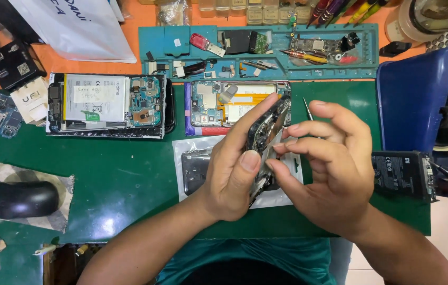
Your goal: The person is repairing a disassembled smartphone on a green workbench. They handle a flexible ribbon cable, connect it to the motherboard, and use a small brush to clean the component.
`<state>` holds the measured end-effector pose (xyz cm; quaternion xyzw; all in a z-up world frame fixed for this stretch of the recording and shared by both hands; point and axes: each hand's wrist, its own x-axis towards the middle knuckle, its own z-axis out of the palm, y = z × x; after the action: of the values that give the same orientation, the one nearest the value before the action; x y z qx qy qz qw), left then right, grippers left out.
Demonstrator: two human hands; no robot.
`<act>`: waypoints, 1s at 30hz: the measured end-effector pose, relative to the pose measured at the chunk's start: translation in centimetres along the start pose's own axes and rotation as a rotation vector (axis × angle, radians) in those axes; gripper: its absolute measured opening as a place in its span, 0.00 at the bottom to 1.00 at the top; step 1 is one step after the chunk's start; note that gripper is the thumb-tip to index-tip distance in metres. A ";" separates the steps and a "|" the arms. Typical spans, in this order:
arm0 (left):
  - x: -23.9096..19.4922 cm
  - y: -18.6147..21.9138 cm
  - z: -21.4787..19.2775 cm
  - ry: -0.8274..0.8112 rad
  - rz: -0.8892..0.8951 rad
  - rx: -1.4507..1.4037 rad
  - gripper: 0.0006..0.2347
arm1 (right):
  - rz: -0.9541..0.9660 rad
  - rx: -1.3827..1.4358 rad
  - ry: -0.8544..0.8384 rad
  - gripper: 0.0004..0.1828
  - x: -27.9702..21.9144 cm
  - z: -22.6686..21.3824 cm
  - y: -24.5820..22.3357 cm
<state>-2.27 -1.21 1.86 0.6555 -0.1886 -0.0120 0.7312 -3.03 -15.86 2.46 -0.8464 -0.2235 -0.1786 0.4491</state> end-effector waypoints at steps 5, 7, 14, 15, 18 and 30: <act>0.0 -0.5 0.4 -0.021 -0.016 -0.126 0.24 | 0.033 0.029 -0.021 0.17 0.6 -0.5 -0.6; 0.1 -0.7 0.7 -0.011 -0.022 -0.193 0.23 | 0.040 0.056 -0.024 0.17 0.4 -0.6 -0.3; 0.0 -0.6 1.0 0.063 -0.115 -0.553 0.24 | -0.222 -0.292 0.000 0.05 0.8 -0.6 -0.2; 0.0 -0.6 1.0 0.074 -0.087 -0.496 0.23 | -0.245 -0.315 -0.005 0.04 0.9 -0.5 -0.3; 0.0 -0.5 1.0 0.070 -0.056 -0.332 0.22 | -0.248 -0.352 -0.006 0.03 0.7 -0.2 -0.2; 0.2 -0.9 0.7 0.084 -0.203 -0.751 0.23 | -0.316 -0.266 -0.021 0.08 1.3 -0.4 0.2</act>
<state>-2.10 -2.10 1.12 0.3574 -0.0750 -0.1257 0.9224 -1.84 -15.96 3.19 -0.8545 -0.3325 -0.2661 0.2973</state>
